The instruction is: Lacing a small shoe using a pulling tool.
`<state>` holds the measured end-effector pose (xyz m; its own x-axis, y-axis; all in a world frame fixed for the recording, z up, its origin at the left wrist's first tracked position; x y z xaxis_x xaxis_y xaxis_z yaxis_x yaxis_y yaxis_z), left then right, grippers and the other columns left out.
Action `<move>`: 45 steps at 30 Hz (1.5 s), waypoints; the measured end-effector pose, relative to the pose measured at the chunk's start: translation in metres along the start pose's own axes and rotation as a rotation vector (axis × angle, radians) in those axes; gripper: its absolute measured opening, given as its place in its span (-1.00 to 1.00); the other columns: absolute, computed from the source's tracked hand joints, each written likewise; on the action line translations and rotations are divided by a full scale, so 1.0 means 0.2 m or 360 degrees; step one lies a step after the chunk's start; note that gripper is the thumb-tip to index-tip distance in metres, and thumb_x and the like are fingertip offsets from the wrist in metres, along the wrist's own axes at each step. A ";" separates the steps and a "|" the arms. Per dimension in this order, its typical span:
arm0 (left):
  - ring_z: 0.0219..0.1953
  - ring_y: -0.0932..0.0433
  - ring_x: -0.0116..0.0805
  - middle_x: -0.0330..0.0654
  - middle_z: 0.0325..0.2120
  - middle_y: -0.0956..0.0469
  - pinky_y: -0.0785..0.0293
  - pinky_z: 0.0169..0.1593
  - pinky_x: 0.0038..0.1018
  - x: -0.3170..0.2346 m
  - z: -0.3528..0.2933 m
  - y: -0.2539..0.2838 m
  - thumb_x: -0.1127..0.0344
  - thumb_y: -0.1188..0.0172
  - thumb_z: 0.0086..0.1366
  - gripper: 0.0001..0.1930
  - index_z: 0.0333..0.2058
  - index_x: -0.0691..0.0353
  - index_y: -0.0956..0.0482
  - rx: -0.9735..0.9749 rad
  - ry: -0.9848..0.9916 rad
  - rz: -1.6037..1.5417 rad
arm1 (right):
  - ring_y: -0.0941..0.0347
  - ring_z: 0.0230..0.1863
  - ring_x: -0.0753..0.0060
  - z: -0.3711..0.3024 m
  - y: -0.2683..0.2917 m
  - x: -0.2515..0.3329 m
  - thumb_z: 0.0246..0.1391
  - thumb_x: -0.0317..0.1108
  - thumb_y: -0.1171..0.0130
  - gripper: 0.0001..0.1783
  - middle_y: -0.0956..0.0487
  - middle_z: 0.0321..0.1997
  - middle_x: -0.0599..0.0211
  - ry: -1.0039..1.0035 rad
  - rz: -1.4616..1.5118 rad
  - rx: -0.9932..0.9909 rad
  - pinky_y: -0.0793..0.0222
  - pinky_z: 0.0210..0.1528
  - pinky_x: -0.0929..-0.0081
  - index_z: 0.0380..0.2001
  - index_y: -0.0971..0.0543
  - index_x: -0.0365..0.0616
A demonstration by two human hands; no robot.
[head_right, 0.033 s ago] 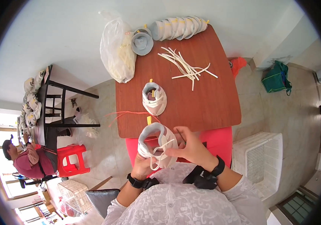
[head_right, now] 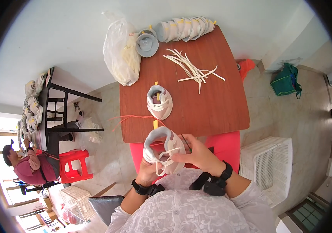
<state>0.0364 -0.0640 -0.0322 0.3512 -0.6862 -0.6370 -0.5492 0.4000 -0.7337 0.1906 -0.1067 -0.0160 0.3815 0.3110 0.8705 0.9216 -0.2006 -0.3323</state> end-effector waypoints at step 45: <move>-0.06 -0.46 -0.46 -0.24 -0.10 -0.51 -0.41 0.01 -0.45 0.03 -0.01 0.03 0.47 -0.23 0.18 -0.59 0.02 0.27 -0.41 -0.0049 0.0127 0.0453 | -0.48 -0.38 0.11 0.01 -0.10 0.22 -0.11 -0.33 -0.20 -0.80 -0.54 -0.38 0.23 0.0720 -0.1193 0.0393 -0.36 -0.35 0.28 -0.37 -0.60 -0.17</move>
<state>0.0341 -0.0661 -0.0401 0.1195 -0.5950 -0.7948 -0.6404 0.5655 -0.5197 0.1888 -0.0867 0.0284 -0.3407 -0.1250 0.9318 0.9258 0.1283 0.3557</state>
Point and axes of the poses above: each hand's wrist, its own z-axis towards the middle knuckle, its own y-axis out of the back of the hand, x = y × z, the point moved 6 cm from there along z, towards the middle knuckle
